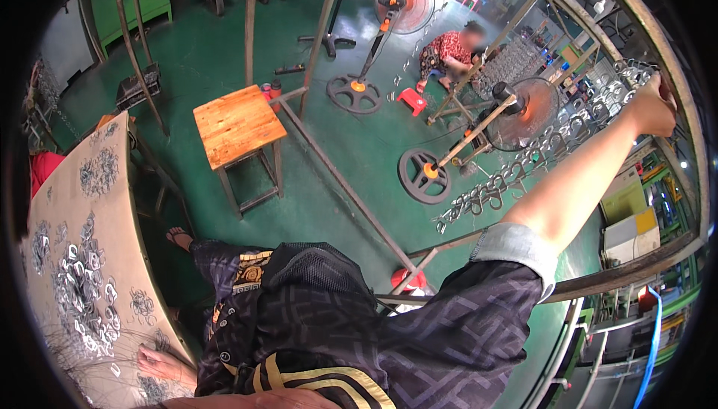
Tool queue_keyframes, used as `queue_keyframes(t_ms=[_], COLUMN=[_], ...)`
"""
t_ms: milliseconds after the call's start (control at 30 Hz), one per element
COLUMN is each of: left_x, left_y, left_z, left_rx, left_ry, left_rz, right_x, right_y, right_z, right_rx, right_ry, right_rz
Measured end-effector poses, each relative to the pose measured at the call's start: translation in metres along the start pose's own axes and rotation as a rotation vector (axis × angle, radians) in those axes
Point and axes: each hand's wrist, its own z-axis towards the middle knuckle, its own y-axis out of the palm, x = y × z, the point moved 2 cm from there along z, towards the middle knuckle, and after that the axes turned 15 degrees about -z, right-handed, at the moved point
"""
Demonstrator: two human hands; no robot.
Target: The person sits at a table and repeatedly picks up small metal hooks and wire loops, joining them by hand into assembled units. They place the finished assemblies into a hanging wire basket and continue the process with additional parts from the table.
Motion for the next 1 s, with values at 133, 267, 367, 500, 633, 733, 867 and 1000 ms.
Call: queue_keyframes(t_ms=[133,267,367,500,633,733,867,1000], left_x=[-0.022,-0.014,-0.025,-0.011,0.025,0.023,0.011,0.006], left_y=[0.007,-0.010,0.001,0.000,-0.004,0.001,0.002,-0.006], left_z=[-0.007,0.007,-0.002,-0.002,0.002,0.001,-0.001,-0.001], left_rx=[0.021,-0.128,-0.045,-0.102,-0.114,-0.100,-0.094,-0.091], left_ry=[0.003,-0.051,-0.088,-0.075,-0.140,-0.106,-0.080,-0.186], left_rz=[-0.010,-0.070,-0.074,-0.010,0.064,0.069,0.092,0.069], right_x=[0.012,0.035,0.010,0.008,-0.004,-0.007,-0.003,0.014], right_y=[0.007,0.034,0.004,0.002,-0.013,-0.016,-0.006,0.027], right_z=[0.004,0.010,-0.005,-0.010,-0.019,-0.019,-0.019,-0.016], right_rx=[0.008,-0.072,-0.039,0.016,-0.040,-0.059,-0.062,0.020], right_ry=[-0.024,-0.001,0.040,0.045,0.184,0.190,0.192,0.199], right_rz=[-0.036,0.146,0.142,0.160,0.299,0.250,0.217,0.150])
